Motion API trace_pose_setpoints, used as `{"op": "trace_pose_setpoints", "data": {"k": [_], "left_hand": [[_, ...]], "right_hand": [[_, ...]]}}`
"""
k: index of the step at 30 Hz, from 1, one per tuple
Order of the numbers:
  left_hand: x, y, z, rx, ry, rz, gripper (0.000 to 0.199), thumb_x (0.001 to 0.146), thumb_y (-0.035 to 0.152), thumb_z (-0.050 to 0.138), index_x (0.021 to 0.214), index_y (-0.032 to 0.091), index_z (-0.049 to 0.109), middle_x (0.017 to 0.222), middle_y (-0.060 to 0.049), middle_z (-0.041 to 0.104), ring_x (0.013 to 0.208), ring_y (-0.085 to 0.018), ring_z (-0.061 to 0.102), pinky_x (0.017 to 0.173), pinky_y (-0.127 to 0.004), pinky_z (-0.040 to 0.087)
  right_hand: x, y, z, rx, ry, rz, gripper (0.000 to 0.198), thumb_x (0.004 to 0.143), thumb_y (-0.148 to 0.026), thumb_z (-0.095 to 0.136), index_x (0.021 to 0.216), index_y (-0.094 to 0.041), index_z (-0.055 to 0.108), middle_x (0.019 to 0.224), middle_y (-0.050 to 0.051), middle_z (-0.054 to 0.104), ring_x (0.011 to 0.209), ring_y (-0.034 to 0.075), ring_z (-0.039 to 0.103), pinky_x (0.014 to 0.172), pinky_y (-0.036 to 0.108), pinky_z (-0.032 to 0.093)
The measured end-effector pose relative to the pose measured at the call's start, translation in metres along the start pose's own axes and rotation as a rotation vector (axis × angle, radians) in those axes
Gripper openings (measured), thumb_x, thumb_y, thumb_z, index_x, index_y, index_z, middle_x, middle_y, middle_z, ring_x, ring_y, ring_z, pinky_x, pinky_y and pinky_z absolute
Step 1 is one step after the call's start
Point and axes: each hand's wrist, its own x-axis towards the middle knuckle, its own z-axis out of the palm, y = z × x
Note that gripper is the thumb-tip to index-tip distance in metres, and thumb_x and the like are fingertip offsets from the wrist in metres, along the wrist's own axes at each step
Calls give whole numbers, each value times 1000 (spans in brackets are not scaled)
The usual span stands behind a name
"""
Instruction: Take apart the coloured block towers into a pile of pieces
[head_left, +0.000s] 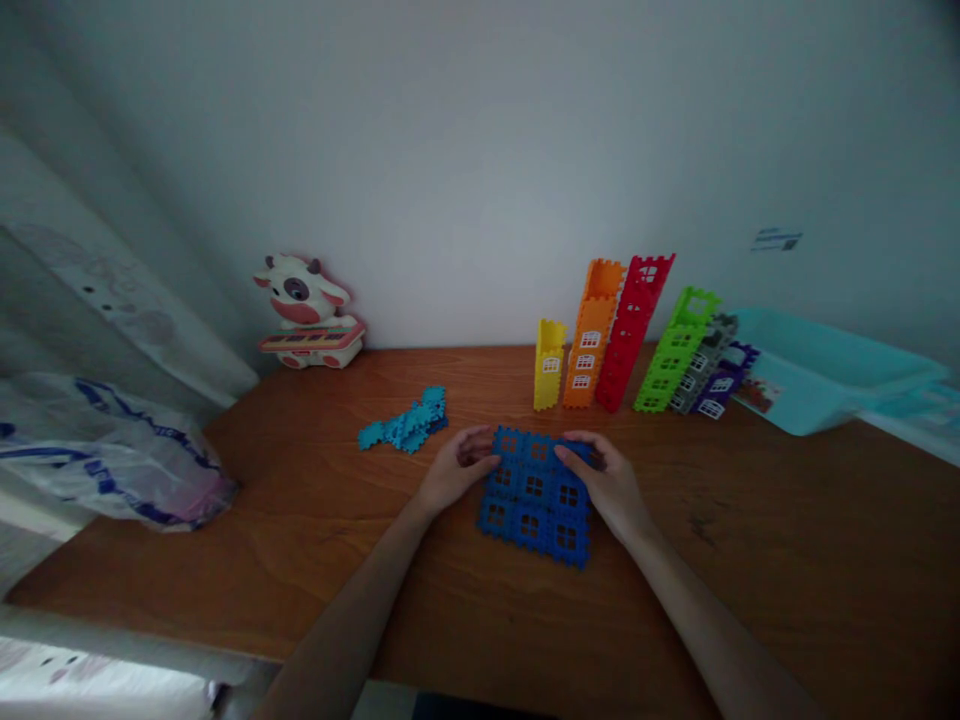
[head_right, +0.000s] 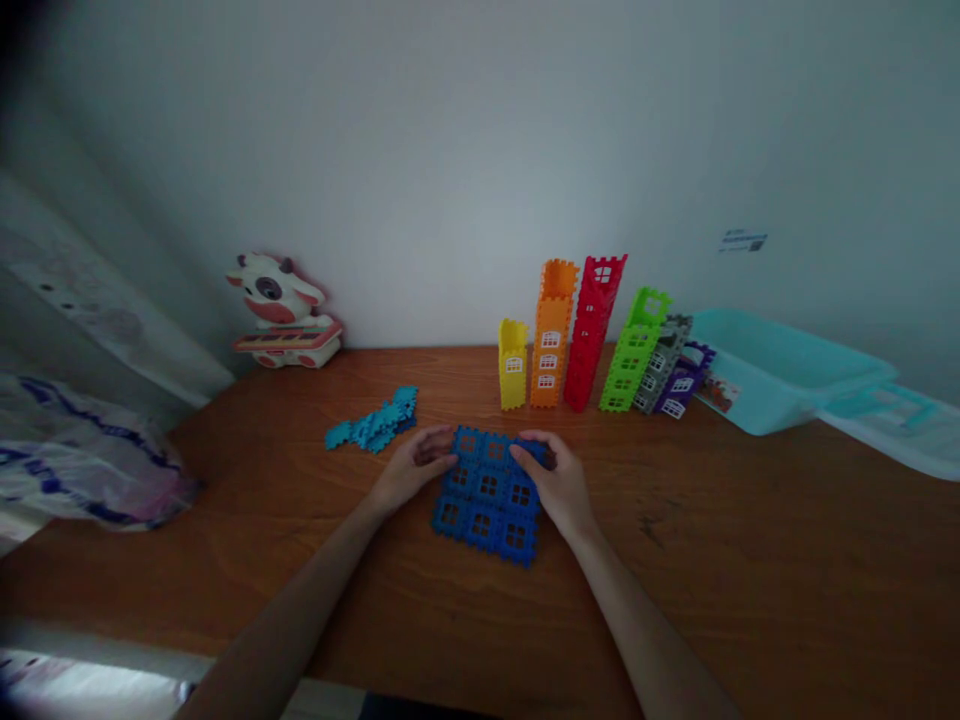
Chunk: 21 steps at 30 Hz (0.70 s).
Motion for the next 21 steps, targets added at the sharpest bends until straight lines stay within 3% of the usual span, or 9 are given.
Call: {"op": "trace_pose_setpoints", "data": {"k": [3, 5, 11, 15, 21], "left_hand": [[-1, 1, 2, -28, -69, -46, 57, 75, 47, 81, 119, 17, 60, 92, -4, 73, 83, -17, 70, 80, -31, 54], [-3, 2, 3, 11, -94, -40, 51, 75, 49, 80, 110, 17, 63, 86, -2, 72, 79, -17, 69, 76, -29, 53], [-2, 3, 6, -49, 64, -35, 52, 70, 54, 81, 101, 19, 60, 83, 0, 71, 77, -17, 70, 74, -30, 54], [-6, 10, 8, -136, -5, -100, 53, 76, 57, 76, 109, 22, 54, 93, -2, 74, 77, -18, 71, 63, -27, 55], [-12, 16, 10, -271, -145, -207, 57, 81, 47, 77, 127, 25, 51, 103, -6, 74, 82, -19, 73, 66, -29, 59]], "right_hand": [[0, -1, 1, 135, 86, 25, 54, 74, -53, 78, 117, -25, 63, 97, 6, 74, 85, 26, 71, 72, 40, 60], [0, -1, 1, 176, 76, 65, 53, 74, -54, 79, 116, -25, 64, 94, 6, 74, 84, 27, 72, 71, 41, 60], [-1, -1, 2, 202, -196, 142, 37, 82, -57, 69, 105, -27, 70, 106, 8, 77, 97, 33, 73, 84, 51, 60], [-3, -4, 3, 254, -250, 129, 34, 81, -54, 72, 106, -31, 70, 111, 6, 76, 99, 31, 73, 92, 53, 58], [-6, -9, 2, 332, -276, 243, 43, 78, -56, 74, 108, -27, 66, 101, 7, 78, 90, 30, 75, 80, 48, 61]]}}
